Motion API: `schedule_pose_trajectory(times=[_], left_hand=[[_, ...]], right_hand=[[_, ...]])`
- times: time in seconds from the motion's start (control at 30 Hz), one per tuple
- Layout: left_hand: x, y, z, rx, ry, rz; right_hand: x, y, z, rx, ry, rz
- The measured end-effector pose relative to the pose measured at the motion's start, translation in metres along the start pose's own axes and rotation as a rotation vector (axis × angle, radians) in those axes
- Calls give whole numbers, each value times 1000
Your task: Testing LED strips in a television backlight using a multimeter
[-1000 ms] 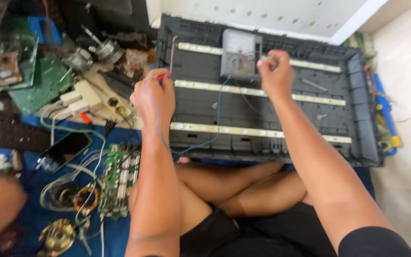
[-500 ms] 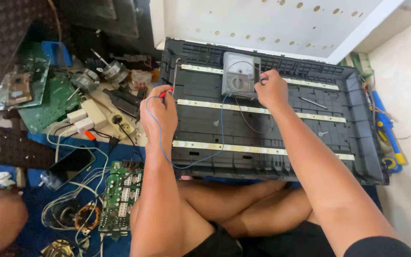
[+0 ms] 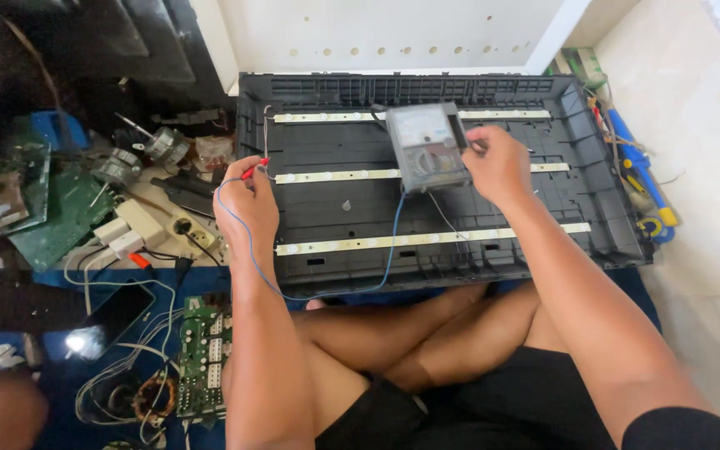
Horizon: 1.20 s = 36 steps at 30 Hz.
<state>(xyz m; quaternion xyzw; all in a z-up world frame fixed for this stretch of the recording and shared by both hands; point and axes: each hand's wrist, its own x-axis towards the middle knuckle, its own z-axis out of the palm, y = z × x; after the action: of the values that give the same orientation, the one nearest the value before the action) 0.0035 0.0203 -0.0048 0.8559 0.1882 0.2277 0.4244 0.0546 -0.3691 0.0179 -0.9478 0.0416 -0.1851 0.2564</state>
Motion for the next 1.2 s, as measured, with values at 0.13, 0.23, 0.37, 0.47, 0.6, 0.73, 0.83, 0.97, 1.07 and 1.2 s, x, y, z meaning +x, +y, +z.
schedule_pose_trajectory(times=[0.13,0.23,0.37,0.47,0.6,0.73,0.83,0.97,1.07,1.2], left_hand=[[-7,9,0,-39,-3,-34],[-15,17,-6,-72,-17,-19],[-11,4,2,-52,-31,4],[-5,-6,6,-72,-15,58],[-7,1,-9,-64,-63,2],[-13,18,-27,-87,-144,-46],[-14,15,-21,-74,-259,-73],[-4,9,-6,36,-241,-123],[7,0,9,124,-110,0],[12,21,-10,-2,-167,-41]], right_hand=[[-43,30,-22,-26,-30,78],[-65,49,-24,27,-10,152],[-72,70,-29,68,66,176],[-61,86,-45,74,118,214],[-50,136,-57,55,205,193],[-64,131,-79,58,144,269],[-79,115,-84,109,47,331],[-86,120,-63,135,5,265],[-89,117,-61,139,-35,227],[-84,96,-78,5,-171,248]])
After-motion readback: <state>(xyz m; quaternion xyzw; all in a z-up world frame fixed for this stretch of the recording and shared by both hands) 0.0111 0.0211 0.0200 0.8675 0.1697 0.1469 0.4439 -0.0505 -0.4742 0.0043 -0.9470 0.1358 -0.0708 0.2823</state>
